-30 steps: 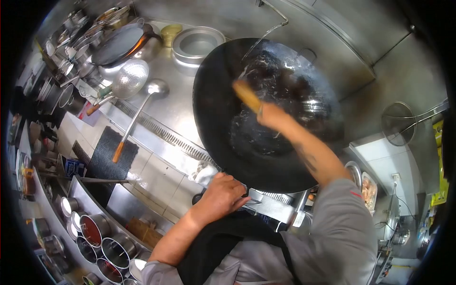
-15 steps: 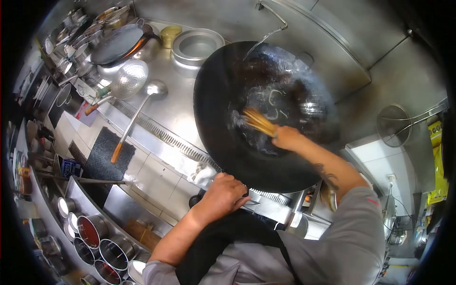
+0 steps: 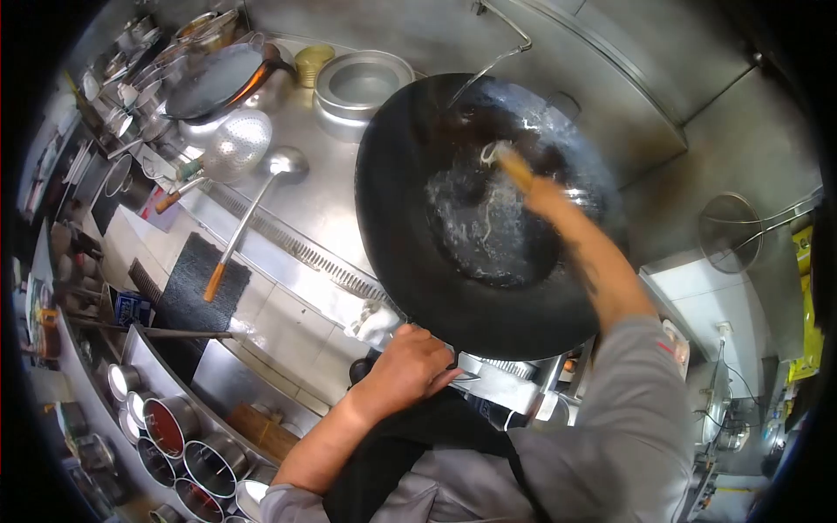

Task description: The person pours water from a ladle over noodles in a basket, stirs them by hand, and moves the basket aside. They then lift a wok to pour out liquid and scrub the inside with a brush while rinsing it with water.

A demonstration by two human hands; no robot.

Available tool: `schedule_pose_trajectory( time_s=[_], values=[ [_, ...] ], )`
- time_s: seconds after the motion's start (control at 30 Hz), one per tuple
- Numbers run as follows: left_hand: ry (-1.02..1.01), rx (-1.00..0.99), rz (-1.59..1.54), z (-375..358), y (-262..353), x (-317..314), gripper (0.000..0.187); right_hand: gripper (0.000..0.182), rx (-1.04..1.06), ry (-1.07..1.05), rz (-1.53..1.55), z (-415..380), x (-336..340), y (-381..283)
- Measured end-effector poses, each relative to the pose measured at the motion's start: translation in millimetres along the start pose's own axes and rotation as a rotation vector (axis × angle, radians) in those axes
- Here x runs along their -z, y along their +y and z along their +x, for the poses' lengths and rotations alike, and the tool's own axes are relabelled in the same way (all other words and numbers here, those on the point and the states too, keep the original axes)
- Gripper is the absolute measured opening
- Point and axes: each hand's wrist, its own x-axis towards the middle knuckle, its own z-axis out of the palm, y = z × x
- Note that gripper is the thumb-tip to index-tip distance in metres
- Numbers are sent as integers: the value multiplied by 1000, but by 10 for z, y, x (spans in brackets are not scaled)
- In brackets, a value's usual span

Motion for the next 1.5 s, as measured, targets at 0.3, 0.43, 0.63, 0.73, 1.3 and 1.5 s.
schedule_pose_trajectory(
  time_s=[0.3,0.43,0.63,0.73,1.3,1.5],
  values=[
    [30,-16,-5,39,33,-116,19,40,221,-240,462,-735,-236,-1436],
    [39,-13,-14,19,37,-139,19,56,282,-398,92,-2071,-53,-888],
    [49,-1,-11,19,47,-146,19,39,-177,-381,-46,-1598,312,291],
    [47,-8,-4,41,49,-118,19,35,-193,-162,-38,-982,-19,598],
    [29,-34,-5,-16,38,-92,16,41,-361,-7,1189,616,2042,-230],
    [23,-24,-5,-56,22,-129,17,39,-278,-97,1134,860,2098,-1007]
  ],
)
